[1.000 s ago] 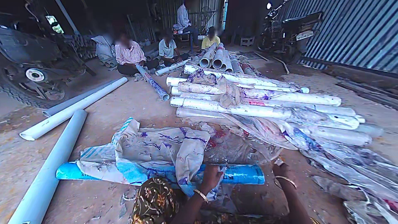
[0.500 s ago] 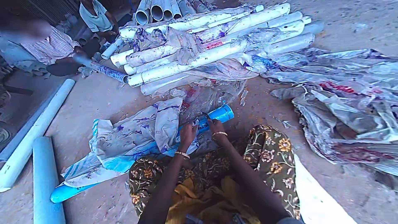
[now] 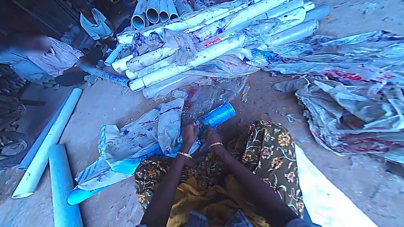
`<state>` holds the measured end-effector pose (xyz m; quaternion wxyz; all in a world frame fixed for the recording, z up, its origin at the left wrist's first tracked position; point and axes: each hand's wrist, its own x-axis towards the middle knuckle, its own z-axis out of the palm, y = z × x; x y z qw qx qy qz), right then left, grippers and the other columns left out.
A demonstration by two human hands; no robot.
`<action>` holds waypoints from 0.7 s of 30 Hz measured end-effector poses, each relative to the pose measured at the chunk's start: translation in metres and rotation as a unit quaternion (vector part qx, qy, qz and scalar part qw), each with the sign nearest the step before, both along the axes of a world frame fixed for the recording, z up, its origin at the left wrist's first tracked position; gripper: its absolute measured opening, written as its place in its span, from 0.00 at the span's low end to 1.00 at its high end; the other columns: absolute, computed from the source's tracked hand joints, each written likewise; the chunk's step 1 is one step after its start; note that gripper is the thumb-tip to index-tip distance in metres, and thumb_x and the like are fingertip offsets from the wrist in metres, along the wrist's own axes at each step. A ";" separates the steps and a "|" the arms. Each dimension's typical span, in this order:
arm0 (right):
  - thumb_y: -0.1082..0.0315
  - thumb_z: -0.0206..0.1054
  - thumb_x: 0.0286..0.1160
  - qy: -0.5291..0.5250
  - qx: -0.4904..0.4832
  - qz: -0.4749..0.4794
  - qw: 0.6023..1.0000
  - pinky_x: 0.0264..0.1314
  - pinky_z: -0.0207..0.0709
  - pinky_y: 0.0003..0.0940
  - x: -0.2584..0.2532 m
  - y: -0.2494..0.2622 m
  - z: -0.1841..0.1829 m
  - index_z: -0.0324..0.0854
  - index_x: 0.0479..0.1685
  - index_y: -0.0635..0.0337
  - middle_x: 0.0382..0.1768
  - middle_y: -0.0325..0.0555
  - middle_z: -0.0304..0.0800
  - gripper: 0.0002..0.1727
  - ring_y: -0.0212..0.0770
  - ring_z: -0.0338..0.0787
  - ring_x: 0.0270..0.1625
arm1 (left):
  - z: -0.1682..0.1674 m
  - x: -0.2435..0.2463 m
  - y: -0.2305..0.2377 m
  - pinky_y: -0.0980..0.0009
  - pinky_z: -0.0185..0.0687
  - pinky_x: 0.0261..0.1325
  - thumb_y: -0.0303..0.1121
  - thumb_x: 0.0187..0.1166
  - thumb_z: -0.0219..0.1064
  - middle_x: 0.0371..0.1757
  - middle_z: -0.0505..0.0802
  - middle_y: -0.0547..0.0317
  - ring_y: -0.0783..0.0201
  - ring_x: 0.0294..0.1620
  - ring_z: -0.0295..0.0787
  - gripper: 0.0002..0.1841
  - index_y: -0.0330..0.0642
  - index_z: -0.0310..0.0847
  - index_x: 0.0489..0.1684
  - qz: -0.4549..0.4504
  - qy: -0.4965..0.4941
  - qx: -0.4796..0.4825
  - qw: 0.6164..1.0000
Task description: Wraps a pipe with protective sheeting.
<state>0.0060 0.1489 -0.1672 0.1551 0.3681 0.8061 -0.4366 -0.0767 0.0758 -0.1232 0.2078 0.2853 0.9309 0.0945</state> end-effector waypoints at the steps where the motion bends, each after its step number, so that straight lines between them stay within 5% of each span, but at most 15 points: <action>1: 0.55 0.46 0.96 -0.005 -0.005 0.000 1.000 0.76 0.71 0.60 0.006 -0.001 0.000 0.57 0.89 0.64 0.71 0.71 0.81 0.30 0.67 0.81 0.76 | 0.000 -0.001 -0.001 0.47 0.69 0.79 0.37 0.93 0.53 0.67 0.87 0.31 0.40 0.74 0.82 0.22 0.25 0.76 0.72 0.000 0.001 0.007 1.000; 10: 0.55 0.46 0.96 0.015 0.005 -0.061 0.998 0.75 0.72 0.57 0.010 -0.012 0.020 0.65 0.81 0.68 0.68 0.68 0.84 0.28 0.63 0.84 0.73 | -0.009 -0.011 -0.024 0.50 0.69 0.80 0.36 0.91 0.57 0.68 0.86 0.29 0.40 0.73 0.82 0.23 0.23 0.75 0.73 0.030 -0.026 0.091 0.995; 16: 0.59 0.46 0.96 0.005 0.040 -0.011 0.999 0.76 0.71 0.58 -0.001 -0.013 0.009 0.58 0.86 0.66 0.68 0.69 0.84 0.27 0.64 0.84 0.73 | -0.024 -0.022 -0.037 0.47 0.73 0.74 0.35 0.91 0.57 0.60 0.89 0.27 0.37 0.66 0.86 0.21 0.20 0.79 0.66 0.003 -0.055 0.153 0.987; 21: 0.60 0.44 0.97 -0.018 0.042 0.003 0.999 0.77 0.71 0.58 -0.041 -0.003 0.002 0.58 0.86 0.68 0.70 0.70 0.81 0.27 0.64 0.83 0.74 | -0.017 -0.022 -0.039 0.47 0.71 0.77 0.34 0.92 0.55 0.65 0.87 0.27 0.37 0.71 0.83 0.22 0.22 0.76 0.71 -0.011 -0.084 0.152 0.985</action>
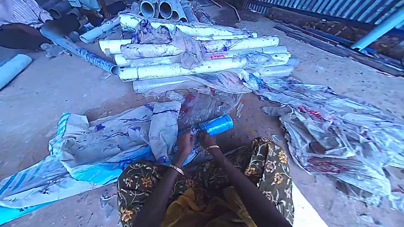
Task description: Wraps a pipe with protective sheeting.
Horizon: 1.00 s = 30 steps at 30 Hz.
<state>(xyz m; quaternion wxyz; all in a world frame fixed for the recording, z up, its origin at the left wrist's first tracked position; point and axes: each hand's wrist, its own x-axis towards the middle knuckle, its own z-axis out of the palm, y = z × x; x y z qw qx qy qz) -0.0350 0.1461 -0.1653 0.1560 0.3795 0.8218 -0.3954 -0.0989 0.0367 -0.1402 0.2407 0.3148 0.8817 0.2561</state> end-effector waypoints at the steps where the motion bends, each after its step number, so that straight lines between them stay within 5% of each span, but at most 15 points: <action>1: 0.60 0.44 0.96 -0.002 0.006 -0.001 1.000 0.76 0.71 0.58 -0.005 0.002 0.001 0.59 0.86 0.67 0.70 0.70 0.81 0.27 0.64 0.83 0.74 | 0.002 0.000 0.001 0.46 0.71 0.77 0.35 0.92 0.54 0.66 0.87 0.28 0.37 0.72 0.82 0.22 0.23 0.75 0.72 -0.005 -0.007 -0.006 1.000; 9: 0.60 0.50 0.95 0.011 0.081 -0.015 0.997 0.73 0.72 0.64 0.019 -0.025 -0.030 0.64 0.81 0.71 0.66 0.75 0.83 0.26 0.70 0.84 0.70 | 0.004 -0.006 -0.008 0.45 0.74 0.75 0.35 0.92 0.53 0.66 0.87 0.32 0.39 0.72 0.83 0.20 0.27 0.78 0.69 0.000 -0.062 0.014 0.998; 16: 0.58 0.48 0.96 -0.022 0.096 0.013 0.995 0.73 0.73 0.61 -0.015 -0.013 -0.020 0.65 0.83 0.68 0.67 0.70 0.84 0.27 0.66 0.86 0.69 | 0.008 -0.002 -0.021 0.46 0.71 0.78 0.34 0.93 0.51 0.69 0.86 0.32 0.40 0.75 0.81 0.20 0.26 0.76 0.71 0.009 -0.068 0.024 0.997; 22: 0.61 0.50 0.95 0.030 0.118 -0.034 0.992 0.73 0.73 0.64 0.027 -0.039 -0.043 0.65 0.81 0.74 0.64 0.77 0.84 0.27 0.72 0.85 0.68 | 0.013 0.002 -0.023 0.46 0.72 0.77 0.35 0.93 0.52 0.68 0.86 0.32 0.39 0.74 0.81 0.20 0.27 0.77 0.70 0.006 -0.066 0.020 0.998; 30: 0.57 0.46 0.96 -0.017 0.107 0.005 0.994 0.74 0.73 0.62 -0.010 -0.035 -0.016 0.65 0.83 0.67 0.67 0.71 0.85 0.27 0.67 0.85 0.71 | 0.020 0.007 -0.037 0.45 0.71 0.77 0.34 0.92 0.52 0.68 0.86 0.31 0.39 0.74 0.81 0.20 0.26 0.77 0.69 0.009 -0.067 0.016 0.998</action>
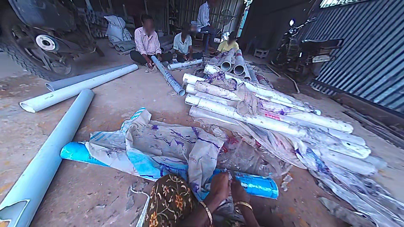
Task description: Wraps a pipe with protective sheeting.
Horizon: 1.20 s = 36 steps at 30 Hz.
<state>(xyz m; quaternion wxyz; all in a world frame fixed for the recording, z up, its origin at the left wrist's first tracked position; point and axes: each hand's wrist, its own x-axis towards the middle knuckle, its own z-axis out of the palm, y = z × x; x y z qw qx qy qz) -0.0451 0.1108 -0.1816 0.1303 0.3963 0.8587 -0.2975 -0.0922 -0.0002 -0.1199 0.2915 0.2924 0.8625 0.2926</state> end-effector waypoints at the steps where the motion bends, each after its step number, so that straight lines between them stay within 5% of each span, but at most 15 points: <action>1: 0.58 0.46 0.96 0.010 0.005 -0.005 1.000 0.73 0.73 0.63 0.008 -0.005 -0.006 0.65 0.83 0.67 0.66 0.72 0.85 0.27 0.68 0.86 0.70 | 0.002 -0.002 -0.001 0.45 0.71 0.77 0.34 0.92 0.53 0.68 0.86 0.32 0.39 0.74 0.81 0.20 0.26 0.78 0.69 0.004 -0.002 0.002 1.000; 6: 0.61 0.48 0.96 0.039 -0.004 -0.026 0.999 0.74 0.72 0.62 0.041 -0.018 -0.017 0.66 0.81 0.72 0.65 0.75 0.84 0.26 0.70 0.85 0.69 | 0.011 0.000 0.000 0.44 0.73 0.75 0.33 0.92 0.53 0.67 0.87 0.32 0.39 0.73 0.81 0.19 0.27 0.78 0.69 -0.011 0.004 -0.003 1.000; 12: 0.56 0.44 0.96 -0.016 -0.002 0.015 1.000 0.73 0.74 0.62 -0.012 -0.015 0.012 0.62 0.85 0.63 0.67 0.68 0.85 0.27 0.65 0.86 0.70 | 0.027 -0.012 -0.020 0.46 0.71 0.77 0.34 0.91 0.54 0.66 0.87 0.33 0.40 0.73 0.82 0.19 0.26 0.79 0.67 0.021 0.008 0.002 1.000; 19: 0.57 0.46 0.96 0.000 -0.034 -0.002 0.999 0.71 0.74 0.61 0.033 -0.024 -0.013 0.62 0.85 0.66 0.63 0.70 0.86 0.28 0.66 0.87 0.67 | 0.029 -0.026 -0.023 0.47 0.73 0.71 0.34 0.89 0.59 0.59 0.89 0.33 0.41 0.65 0.84 0.17 0.25 0.81 0.59 0.051 0.004 0.025 0.998; 28: 0.57 0.41 0.98 -0.029 -0.034 0.065 0.997 0.76 0.71 0.60 -0.026 -0.028 0.025 0.67 0.82 0.67 0.70 0.69 0.82 0.27 0.64 0.83 0.74 | 0.031 -0.028 -0.037 0.46 0.75 0.69 0.33 0.87 0.62 0.55 0.90 0.33 0.41 0.61 0.87 0.16 0.25 0.84 0.57 0.091 0.009 0.091 0.992; 30: 0.63 0.42 0.96 -0.028 -0.046 0.102 0.993 0.77 0.71 0.62 -0.008 -0.043 0.020 0.62 0.87 0.65 0.75 0.69 0.78 0.27 0.67 0.82 0.74 | 0.034 -0.032 -0.042 0.46 0.76 0.67 0.32 0.86 0.63 0.52 0.91 0.34 0.42 0.58 0.88 0.15 0.25 0.85 0.54 0.116 0.014 0.130 0.985; 36: 0.60 0.45 0.96 0.017 -0.043 0.051 0.998 0.70 0.76 0.60 -0.018 -0.059 0.023 0.69 0.77 0.68 0.61 0.70 0.87 0.24 0.65 0.88 0.66 | 0.032 -0.046 -0.068 0.58 0.77 0.44 0.30 0.82 0.66 0.28 0.86 0.49 0.59 0.32 0.81 0.11 0.26 0.84 0.36 0.219 0.082 0.288 0.929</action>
